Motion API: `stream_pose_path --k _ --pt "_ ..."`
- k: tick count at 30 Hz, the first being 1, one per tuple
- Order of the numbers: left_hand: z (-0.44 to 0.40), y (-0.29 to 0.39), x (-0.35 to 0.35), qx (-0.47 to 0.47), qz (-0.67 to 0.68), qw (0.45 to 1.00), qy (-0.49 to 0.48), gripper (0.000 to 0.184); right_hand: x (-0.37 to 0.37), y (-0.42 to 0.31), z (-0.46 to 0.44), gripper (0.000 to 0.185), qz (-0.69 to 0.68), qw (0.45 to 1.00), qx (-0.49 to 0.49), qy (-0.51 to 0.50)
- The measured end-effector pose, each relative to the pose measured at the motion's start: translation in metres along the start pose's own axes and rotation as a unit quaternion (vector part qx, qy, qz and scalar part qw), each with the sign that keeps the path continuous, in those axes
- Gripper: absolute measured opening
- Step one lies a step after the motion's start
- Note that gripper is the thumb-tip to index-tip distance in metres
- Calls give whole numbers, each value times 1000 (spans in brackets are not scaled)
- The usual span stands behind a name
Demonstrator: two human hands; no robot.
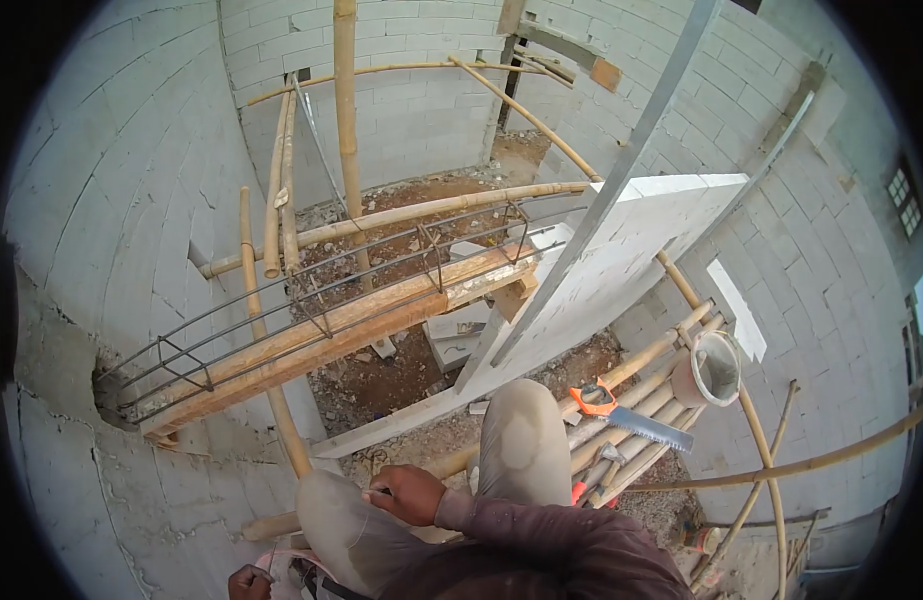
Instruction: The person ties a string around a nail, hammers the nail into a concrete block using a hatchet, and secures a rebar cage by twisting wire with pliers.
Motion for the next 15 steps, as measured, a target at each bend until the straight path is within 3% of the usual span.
stream_pose_path --k 2,3,4,5,8,11,15 --pt "-11 72 15 13 190 982 -8 20 15 8 -10 37 -117 992 41 15" --pt "-29 67 43 38 242 970 0 8 22 12 -15 38 -208 975 82 15" --pt "-37 64 67 26 212 977 -14 9 33 18 -14 40 -298 946 128 6" --pt "-42 97 74 7 194 980 -31 10 31 15 -15 40 -304 946 114 13" --pt "-60 123 104 67 225 972 -27 11 16 8 -13 38 -304 946 106 33" --pt "-71 140 131 73 289 953 -53 13 15 6 -1 30 -314 937 153 0" --pt "-77 153 168 5 362 924 -125 18 7 -8 5 25 -185 980 22 64"
Point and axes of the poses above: each hand's wrist, its own z-axis away from the middle knuckle, its own x-axis out of the palm, y = z × x, the point moved 10 cm from there along -z, towards the middle knuckle, and after that the axes turned 1 degree about y, right-handed, at the moved point
